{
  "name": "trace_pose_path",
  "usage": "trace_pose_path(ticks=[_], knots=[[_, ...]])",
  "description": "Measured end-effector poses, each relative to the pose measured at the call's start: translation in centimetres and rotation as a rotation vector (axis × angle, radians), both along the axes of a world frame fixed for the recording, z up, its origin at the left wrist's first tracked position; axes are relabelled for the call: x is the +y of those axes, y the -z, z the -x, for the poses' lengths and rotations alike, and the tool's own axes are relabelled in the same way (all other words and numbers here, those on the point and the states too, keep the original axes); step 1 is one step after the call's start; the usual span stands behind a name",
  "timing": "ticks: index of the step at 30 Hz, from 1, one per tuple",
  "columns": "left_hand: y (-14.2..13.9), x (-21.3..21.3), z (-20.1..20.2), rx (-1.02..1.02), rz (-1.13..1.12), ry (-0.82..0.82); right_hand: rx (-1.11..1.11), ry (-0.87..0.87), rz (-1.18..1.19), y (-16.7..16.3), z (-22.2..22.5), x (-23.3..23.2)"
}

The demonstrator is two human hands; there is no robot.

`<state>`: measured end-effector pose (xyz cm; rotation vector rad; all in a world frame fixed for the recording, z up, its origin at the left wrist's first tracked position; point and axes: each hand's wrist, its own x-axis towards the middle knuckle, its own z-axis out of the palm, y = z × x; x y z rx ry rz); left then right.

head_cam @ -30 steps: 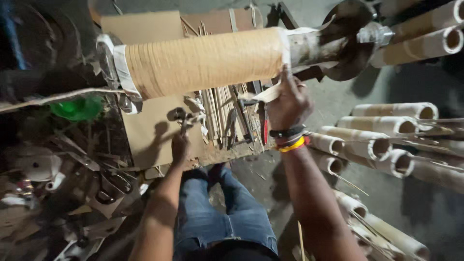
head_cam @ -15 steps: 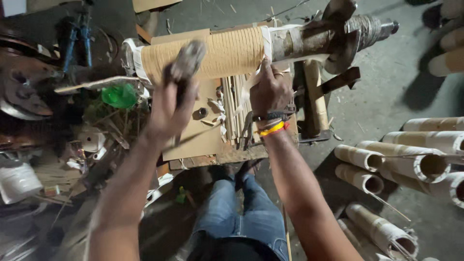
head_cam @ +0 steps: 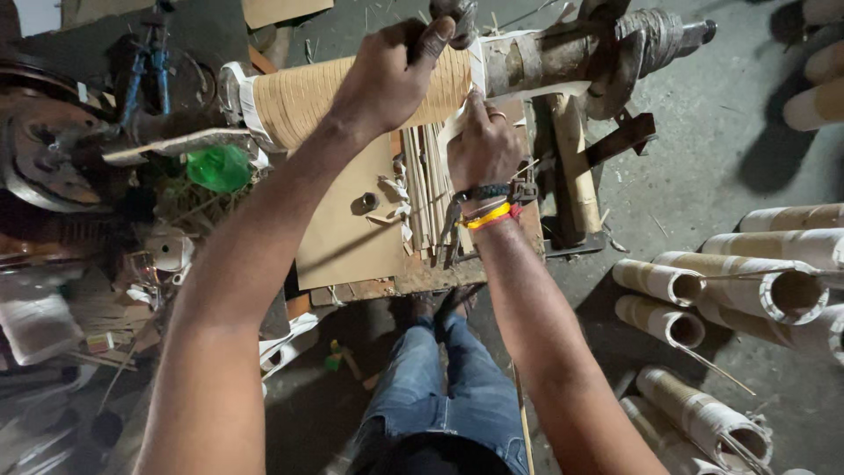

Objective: The person stands at a workshop machine and winds thin wooden strips around a large horizontal drum, feeding and smoothing the strips by hand as the drum turns. They cut and trim strip ends with scissors and handle loose strips from the workbench.

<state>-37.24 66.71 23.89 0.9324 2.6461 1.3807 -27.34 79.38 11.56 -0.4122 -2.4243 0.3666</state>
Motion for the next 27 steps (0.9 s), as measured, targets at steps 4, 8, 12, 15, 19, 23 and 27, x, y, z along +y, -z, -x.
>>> trace_pose_path(ticks=[4, 8, 12, 15, 19, 23, 27], knots=[[-0.7, 0.6, 0.5, -0.019, 0.067, -0.006, -0.049, -0.012, 0.023, -0.3, 0.1, -0.1], [-1.7, 1.5, 0.8, -0.044, 0.193, -0.03, -0.051, 0.012, 0.04, -0.4, 0.4, -0.2], [-1.5, 2.3, 0.5, 0.191, -0.096, 0.089, -0.028, -0.008, 0.065, -0.1, 0.6, -0.3], [-1.0, 2.9, 0.2, 0.148, -0.058, 0.031, -0.068, 0.014, 0.073, 0.3, 0.6, -0.2], [-0.7, 3.6, 0.2, -0.141, 0.605, -0.003, -0.034, -0.017, 0.07, 0.6, 0.5, -0.1], [-0.2, 4.1, 0.0, 0.177, 0.272, -0.043, -0.123, -0.003, 0.119, 0.7, 0.5, -0.1], [0.0, 4.4, -0.1, -0.055, 0.537, -0.023, -0.219, 0.003, 0.149, 0.9, 0.6, 0.0]])
